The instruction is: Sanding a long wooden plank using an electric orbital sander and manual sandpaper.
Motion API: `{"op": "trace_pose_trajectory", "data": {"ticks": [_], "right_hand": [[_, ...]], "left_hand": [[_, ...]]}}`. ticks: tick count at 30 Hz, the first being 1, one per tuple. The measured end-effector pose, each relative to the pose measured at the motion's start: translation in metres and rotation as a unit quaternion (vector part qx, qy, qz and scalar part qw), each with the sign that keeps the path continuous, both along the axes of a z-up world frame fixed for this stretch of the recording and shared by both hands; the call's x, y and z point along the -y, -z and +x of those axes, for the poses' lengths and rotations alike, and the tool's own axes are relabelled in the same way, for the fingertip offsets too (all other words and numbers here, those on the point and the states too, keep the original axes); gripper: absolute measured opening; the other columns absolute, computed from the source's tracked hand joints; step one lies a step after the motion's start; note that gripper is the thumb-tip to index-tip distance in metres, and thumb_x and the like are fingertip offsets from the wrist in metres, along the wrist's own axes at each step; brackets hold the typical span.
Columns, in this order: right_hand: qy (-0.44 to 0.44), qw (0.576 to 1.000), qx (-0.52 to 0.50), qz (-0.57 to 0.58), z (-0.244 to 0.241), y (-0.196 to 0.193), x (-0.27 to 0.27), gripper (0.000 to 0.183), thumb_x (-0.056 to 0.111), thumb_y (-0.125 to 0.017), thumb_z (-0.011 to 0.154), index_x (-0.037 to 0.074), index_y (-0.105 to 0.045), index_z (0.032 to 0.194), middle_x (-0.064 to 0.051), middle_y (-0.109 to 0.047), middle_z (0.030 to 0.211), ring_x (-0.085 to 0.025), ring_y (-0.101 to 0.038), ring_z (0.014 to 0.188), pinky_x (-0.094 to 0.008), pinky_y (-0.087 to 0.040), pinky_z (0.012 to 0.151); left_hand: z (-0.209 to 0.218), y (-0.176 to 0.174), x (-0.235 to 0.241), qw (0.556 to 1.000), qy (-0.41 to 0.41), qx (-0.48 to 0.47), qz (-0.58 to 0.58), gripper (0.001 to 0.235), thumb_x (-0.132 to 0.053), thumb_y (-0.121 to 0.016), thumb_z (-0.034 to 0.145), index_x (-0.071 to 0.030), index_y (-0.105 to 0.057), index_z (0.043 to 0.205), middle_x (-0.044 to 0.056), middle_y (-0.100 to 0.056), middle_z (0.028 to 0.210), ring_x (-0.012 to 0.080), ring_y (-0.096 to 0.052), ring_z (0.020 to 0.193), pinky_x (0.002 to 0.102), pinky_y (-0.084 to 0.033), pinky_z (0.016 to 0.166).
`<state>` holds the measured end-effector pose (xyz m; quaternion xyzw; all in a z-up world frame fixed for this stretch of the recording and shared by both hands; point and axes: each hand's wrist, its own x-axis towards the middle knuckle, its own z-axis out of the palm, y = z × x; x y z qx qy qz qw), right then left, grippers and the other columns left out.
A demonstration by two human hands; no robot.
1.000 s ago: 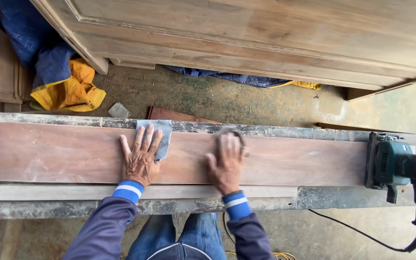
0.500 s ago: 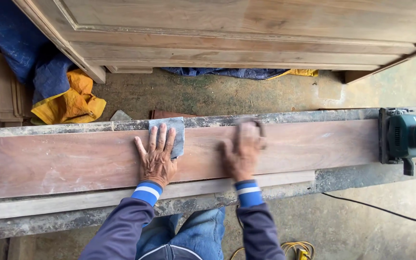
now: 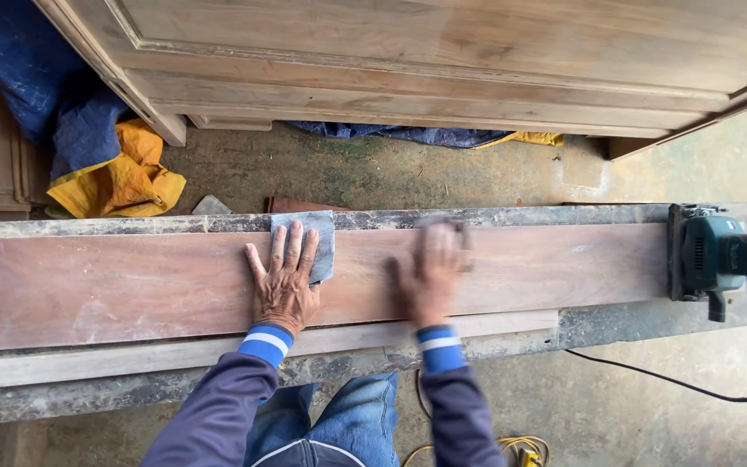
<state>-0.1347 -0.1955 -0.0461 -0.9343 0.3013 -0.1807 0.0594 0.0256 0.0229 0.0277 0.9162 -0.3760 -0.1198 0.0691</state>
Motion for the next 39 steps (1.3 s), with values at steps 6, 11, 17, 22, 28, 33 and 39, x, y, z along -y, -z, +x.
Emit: {"op": "trace_pose_trajectory", "data": {"ticks": [6,11,17,22,28,33,39], "right_hand": [[-0.089,0.995,-0.047,0.012,-0.026,0.007,0.021,0.069,0.053,-0.054,0.104,0.015,-0.041,0.160,-0.012,-0.044,0.163,-0.029,-0.037,0.154,-0.052,-0.017,0.133],[0.113,0.988,-0.096,0.029,-0.044,-0.031,0.096,0.069,0.053,-0.049,0.107,0.013,-0.038,0.162,-0.020,-0.042,0.163,-0.039,-0.034,0.151,-0.056,-0.016,0.126],[-0.021,1.000,-0.007,0.002,-0.004,-0.031,-0.001,0.081,0.060,-0.053,0.099,0.006,-0.037,0.157,-0.024,-0.046,0.157,-0.041,-0.037,0.148,-0.060,-0.018,0.124],[-0.051,0.997,-0.018,0.048,-0.046,-0.032,0.069,0.063,0.054,-0.052,0.106,0.017,-0.045,0.156,-0.016,-0.051,0.156,-0.037,-0.041,0.152,-0.052,-0.023,0.133],[0.194,0.976,-0.098,0.016,-0.029,-0.020,0.061,0.075,0.057,-0.055,0.103,0.005,-0.044,0.155,-0.025,-0.049,0.151,-0.040,-0.044,0.140,-0.061,-0.022,0.122],[-0.081,0.995,-0.048,0.015,-0.002,-0.048,-0.033,0.068,0.054,-0.061,0.096,0.010,-0.052,0.147,-0.015,-0.052,0.151,-0.031,-0.044,0.143,-0.062,-0.024,0.123],[0.033,0.996,-0.085,-0.003,-0.053,-0.048,0.095,0.043,0.043,-0.060,0.104,0.024,-0.058,0.142,-0.008,-0.060,0.147,-0.035,-0.042,0.152,-0.046,-0.028,0.131]], "left_hand": [[-0.001,-0.002,0.001,1.000,-0.003,0.005,0.006,0.099,-0.041,-0.074,0.079,-0.027,-0.020,0.162,0.005,-0.014,0.171,0.0306,-0.013,0.157,0.074,-0.007,0.120],[-0.001,-0.006,0.001,1.000,-0.004,0.013,0.004,0.099,-0.042,-0.074,0.080,-0.026,-0.021,0.161,0.005,-0.016,0.171,0.0305,-0.014,0.157,0.074,-0.008,0.120],[-0.003,0.002,0.000,1.000,-0.001,0.030,-0.006,0.099,-0.042,-0.075,0.079,-0.026,-0.023,0.162,0.004,-0.018,0.171,0.0301,-0.015,0.157,0.074,-0.008,0.121],[-0.001,-0.002,0.001,0.999,0.000,0.036,-0.019,0.098,-0.041,-0.075,0.080,-0.026,-0.023,0.161,0.005,-0.019,0.171,0.0300,-0.016,0.157,0.075,-0.008,0.120],[-0.003,-0.004,0.001,1.000,0.000,0.006,0.001,0.098,-0.040,-0.075,0.079,-0.025,-0.022,0.161,0.007,-0.017,0.170,0.0325,-0.015,0.156,0.075,-0.007,0.119],[-0.001,-0.001,0.000,0.999,0.003,0.038,-0.022,0.098,-0.039,-0.075,0.080,-0.025,-0.022,0.162,0.006,-0.018,0.171,0.0311,-0.015,0.157,0.074,-0.007,0.120],[0.000,-0.007,0.001,1.000,-0.003,0.019,-0.002,0.099,-0.039,-0.075,0.078,-0.025,-0.024,0.161,0.006,-0.018,0.170,0.0315,-0.016,0.156,0.075,-0.008,0.119]]}}
